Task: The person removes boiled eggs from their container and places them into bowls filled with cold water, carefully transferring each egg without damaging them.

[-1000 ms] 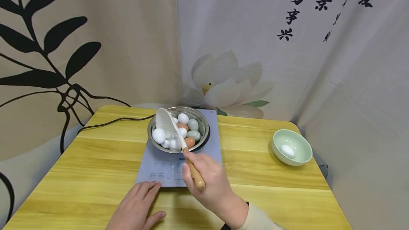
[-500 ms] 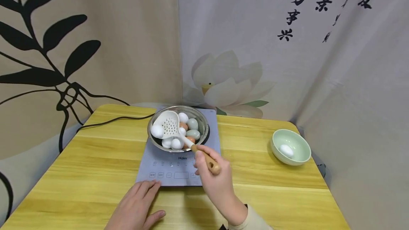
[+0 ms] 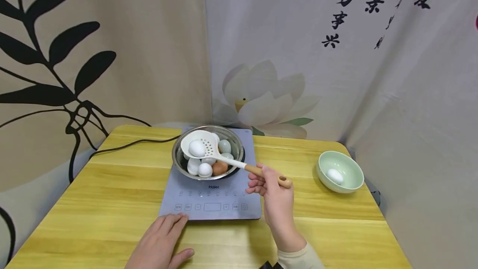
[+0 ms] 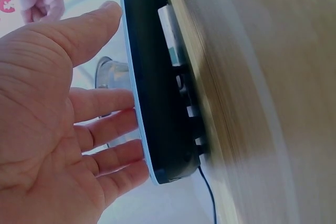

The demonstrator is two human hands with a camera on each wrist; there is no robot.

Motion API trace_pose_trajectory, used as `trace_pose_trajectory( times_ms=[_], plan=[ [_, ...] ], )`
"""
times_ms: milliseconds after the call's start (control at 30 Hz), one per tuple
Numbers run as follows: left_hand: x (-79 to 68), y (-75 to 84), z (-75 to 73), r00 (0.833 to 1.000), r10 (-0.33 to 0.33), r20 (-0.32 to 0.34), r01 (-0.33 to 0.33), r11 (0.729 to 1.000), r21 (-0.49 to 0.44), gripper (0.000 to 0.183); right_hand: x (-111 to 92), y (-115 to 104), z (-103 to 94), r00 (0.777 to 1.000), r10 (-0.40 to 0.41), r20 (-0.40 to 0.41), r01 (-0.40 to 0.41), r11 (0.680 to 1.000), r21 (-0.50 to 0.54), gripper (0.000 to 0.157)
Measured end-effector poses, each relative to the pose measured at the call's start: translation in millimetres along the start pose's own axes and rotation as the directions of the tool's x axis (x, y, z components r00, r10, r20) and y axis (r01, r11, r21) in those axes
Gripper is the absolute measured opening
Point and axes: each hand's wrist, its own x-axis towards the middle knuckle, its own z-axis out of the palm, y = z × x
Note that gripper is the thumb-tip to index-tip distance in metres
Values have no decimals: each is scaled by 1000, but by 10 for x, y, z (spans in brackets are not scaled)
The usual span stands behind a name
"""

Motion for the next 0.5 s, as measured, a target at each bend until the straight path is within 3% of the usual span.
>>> trace_pose_trajectory(
  times_ms=[133, 300, 400, 500],
  plan=[
    [1, 4, -5, 1000, -4, 26, 5, 1000, -9, 80, 57, -167, -232, 997, -47, -65, 51, 997, 64, 31],
    [4, 0, -15, 999, -10, 43, 11, 1000, -9, 80, 96, -430, -692, 977, -89, -195, 118, 983, 140, 30],
    [15, 3, -11, 999, -5, 50, 5, 1000, -10, 80, 76, -601, -1058, 948, -86, -306, 145, 974, 175, 30],
    [15, -5, 5, 1000, 11, 26, -11, 1000, 8, 80, 57, -763, -1425, 901, -77, -426, 177, 964, 201, 28]
  ],
)
